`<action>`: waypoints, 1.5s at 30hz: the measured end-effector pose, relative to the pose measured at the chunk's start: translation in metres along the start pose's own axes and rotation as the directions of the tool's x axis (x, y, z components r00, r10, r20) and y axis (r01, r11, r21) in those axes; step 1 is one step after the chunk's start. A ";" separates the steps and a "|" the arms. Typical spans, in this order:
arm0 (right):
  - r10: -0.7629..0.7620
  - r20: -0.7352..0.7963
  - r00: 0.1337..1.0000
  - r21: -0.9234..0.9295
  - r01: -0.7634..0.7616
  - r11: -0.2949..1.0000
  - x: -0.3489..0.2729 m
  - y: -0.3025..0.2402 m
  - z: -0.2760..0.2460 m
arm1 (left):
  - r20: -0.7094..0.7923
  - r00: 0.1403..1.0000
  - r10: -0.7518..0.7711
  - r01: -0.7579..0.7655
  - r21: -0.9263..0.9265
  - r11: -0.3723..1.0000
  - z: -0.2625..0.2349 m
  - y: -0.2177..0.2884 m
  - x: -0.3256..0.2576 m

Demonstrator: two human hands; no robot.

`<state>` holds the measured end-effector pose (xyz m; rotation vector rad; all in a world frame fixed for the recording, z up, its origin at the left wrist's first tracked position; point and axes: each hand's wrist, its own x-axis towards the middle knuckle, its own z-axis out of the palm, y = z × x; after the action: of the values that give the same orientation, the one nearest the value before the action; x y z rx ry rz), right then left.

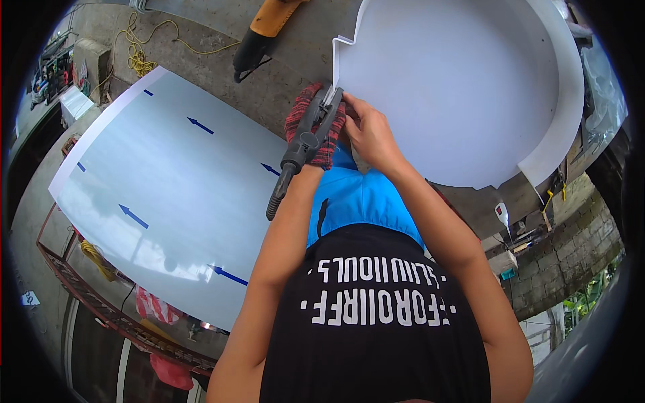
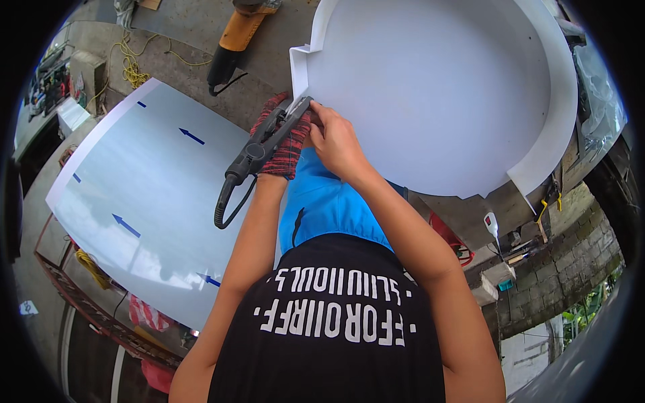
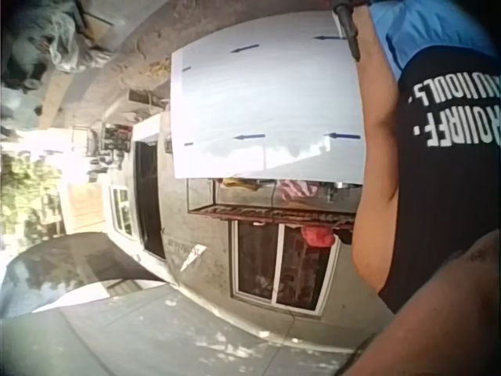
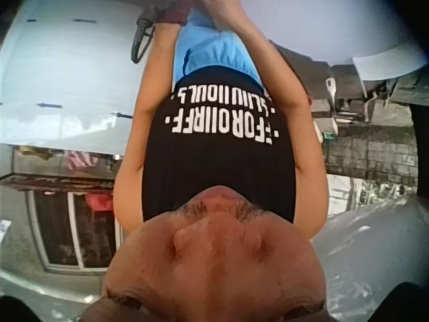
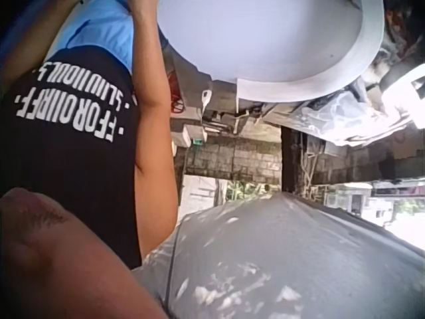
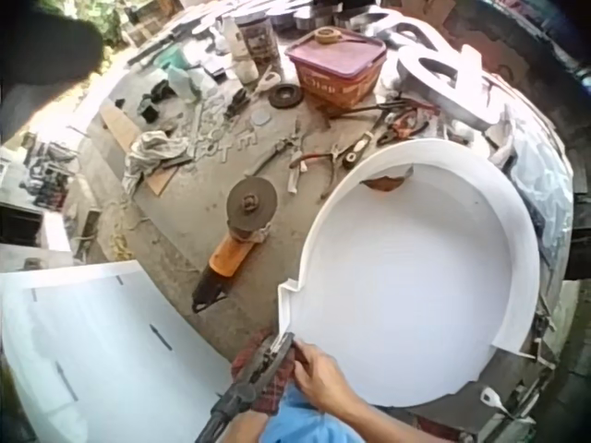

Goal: Assembling and shaping a circular plastic sign component using a heating tool.

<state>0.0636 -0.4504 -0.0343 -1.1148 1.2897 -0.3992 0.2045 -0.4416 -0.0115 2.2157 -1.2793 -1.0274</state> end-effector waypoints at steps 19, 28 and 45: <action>0.011 -0.028 1.000 0.035 -0.010 0.999 0.001 0.001 0.006 | 0.001 0.999 0.044 -0.044 0.066 0.997 0.004 -0.007 0.003; 0.023 -0.033 0.999 0.047 -0.021 0.999 0.001 -0.001 0.006 | 0.041 0.999 0.002 -0.003 0.012 1.000 0.001 -0.003 0.003; 0.044 -0.015 0.999 0.065 -0.043 0.997 0.001 -0.005 0.005 | 0.000 0.996 0.093 -0.093 0.039 0.995 0.000 -0.007 0.001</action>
<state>0.0700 -0.4520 -0.0311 -1.0294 1.3044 -0.4161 0.2086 -0.4394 -0.0165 2.1626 -1.3986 -0.9727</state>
